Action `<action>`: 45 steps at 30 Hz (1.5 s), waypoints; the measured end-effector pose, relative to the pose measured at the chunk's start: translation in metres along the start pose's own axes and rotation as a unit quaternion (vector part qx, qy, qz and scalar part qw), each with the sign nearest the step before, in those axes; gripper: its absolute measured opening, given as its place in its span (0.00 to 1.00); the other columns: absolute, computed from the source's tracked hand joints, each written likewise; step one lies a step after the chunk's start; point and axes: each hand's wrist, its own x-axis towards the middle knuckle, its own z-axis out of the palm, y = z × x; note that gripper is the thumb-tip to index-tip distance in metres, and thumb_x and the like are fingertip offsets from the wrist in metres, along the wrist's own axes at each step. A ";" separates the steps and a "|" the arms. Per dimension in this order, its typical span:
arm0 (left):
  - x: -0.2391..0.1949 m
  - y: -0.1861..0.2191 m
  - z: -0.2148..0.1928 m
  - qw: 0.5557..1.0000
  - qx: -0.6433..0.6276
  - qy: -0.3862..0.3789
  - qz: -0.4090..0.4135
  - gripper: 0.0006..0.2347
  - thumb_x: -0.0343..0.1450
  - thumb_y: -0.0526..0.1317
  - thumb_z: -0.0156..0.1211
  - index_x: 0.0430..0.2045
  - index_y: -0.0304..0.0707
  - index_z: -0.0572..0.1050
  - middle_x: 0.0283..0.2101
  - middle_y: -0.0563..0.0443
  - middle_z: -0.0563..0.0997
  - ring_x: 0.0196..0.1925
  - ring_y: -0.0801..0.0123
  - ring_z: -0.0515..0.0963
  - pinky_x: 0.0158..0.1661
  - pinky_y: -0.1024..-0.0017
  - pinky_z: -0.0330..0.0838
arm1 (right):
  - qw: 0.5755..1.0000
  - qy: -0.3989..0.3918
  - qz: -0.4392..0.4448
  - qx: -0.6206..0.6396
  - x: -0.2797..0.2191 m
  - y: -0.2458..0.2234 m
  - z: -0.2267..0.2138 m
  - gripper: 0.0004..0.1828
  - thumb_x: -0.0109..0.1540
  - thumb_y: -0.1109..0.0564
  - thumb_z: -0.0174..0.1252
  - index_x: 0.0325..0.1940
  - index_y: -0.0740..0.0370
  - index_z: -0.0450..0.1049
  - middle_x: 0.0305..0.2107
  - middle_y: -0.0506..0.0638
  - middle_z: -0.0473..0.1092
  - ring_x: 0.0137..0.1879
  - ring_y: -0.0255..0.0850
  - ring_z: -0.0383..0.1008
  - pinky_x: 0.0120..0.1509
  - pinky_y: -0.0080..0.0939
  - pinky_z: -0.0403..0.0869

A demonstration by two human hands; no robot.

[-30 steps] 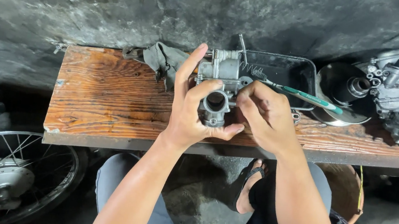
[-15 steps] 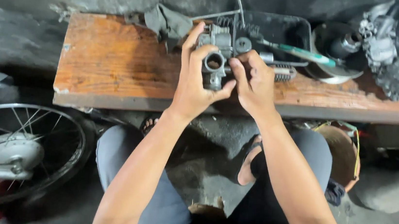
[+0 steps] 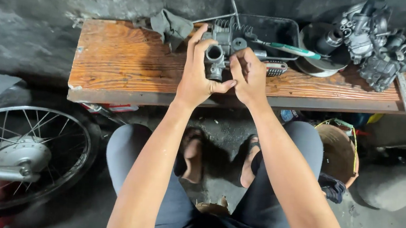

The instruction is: The person disassembles a carburetor, removes a spring and a small cylindrical part, and cleans them with a cloth and toothbrush. The person then reassembles the parts into the carburetor body.

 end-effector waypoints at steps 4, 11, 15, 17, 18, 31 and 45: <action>0.002 0.000 0.000 1.000 0.008 0.005 -0.002 0.39 0.63 0.64 0.69 0.59 0.35 0.62 0.72 0.37 0.52 0.77 0.43 0.59 0.70 0.46 0.65 | 1.000 0.004 -0.016 -0.026 0.003 -0.001 0.002 0.15 0.74 0.50 0.48 0.35 0.57 0.65 0.25 0.41 0.63 0.31 0.31 0.59 0.37 0.35 0.59; 0.002 -0.004 -0.001 1.000 0.010 0.000 0.014 0.42 0.61 0.68 0.67 0.60 0.36 0.61 0.73 0.36 0.50 0.77 0.40 0.58 0.69 0.45 0.67 | 0.998 0.017 -0.028 -0.047 0.006 -0.004 0.006 0.16 0.75 0.49 0.45 0.42 0.61 0.71 0.26 0.43 0.67 0.32 0.32 0.65 0.37 0.36 0.63; 0.001 -0.006 0.000 1.000 0.005 -0.009 0.027 0.43 0.61 0.68 0.68 0.61 0.37 0.61 0.74 0.36 0.49 0.78 0.41 0.58 0.69 0.44 0.68 | 0.999 0.028 -0.015 -0.040 0.003 -0.001 0.004 0.17 0.74 0.48 0.46 0.35 0.58 0.68 0.23 0.41 0.63 0.31 0.30 0.61 0.36 0.35 0.60; 0.000 -0.010 0.001 1.000 0.002 -0.009 0.030 0.43 0.60 0.66 0.71 0.61 0.36 0.61 0.74 0.37 0.49 0.78 0.42 0.58 0.69 0.46 0.68 | 0.999 0.032 -0.005 -0.038 0.003 0.001 0.004 0.17 0.73 0.51 0.47 0.31 0.57 0.63 0.21 0.41 0.60 0.30 0.30 0.57 0.35 0.36 0.57; -0.001 -0.013 0.001 0.999 -0.001 -0.009 0.031 0.43 0.59 0.64 0.74 0.61 0.36 0.62 0.75 0.37 0.49 0.78 0.44 0.58 0.69 0.48 0.67 | 0.999 0.035 0.007 -0.036 0.003 0.002 0.004 0.20 0.73 0.54 0.49 0.27 0.56 0.58 0.20 0.40 0.56 0.28 0.30 0.54 0.34 0.37 0.54; -0.002 -0.008 0.002 0.998 -0.011 -0.026 0.055 0.41 0.64 0.68 0.64 0.62 0.37 0.61 0.76 0.38 0.48 0.81 0.41 0.54 0.74 0.43 0.64 | 1.000 0.011 0.011 0.019 0.002 0.008 -0.002 0.11 0.66 0.58 0.50 0.28 0.57 0.67 0.21 0.41 0.62 0.28 0.30 0.57 0.34 0.34 0.55; 0.001 -0.010 0.003 0.999 0.009 -0.003 0.049 0.42 0.64 0.68 0.64 0.61 0.34 0.61 0.75 0.38 0.49 0.76 0.45 0.62 0.67 0.51 0.72 | 1.000 0.005 -0.011 -0.017 0.002 0.014 0.000 0.15 0.72 0.56 0.48 0.30 0.58 0.65 0.21 0.41 0.63 0.28 0.31 0.59 0.34 0.36 0.58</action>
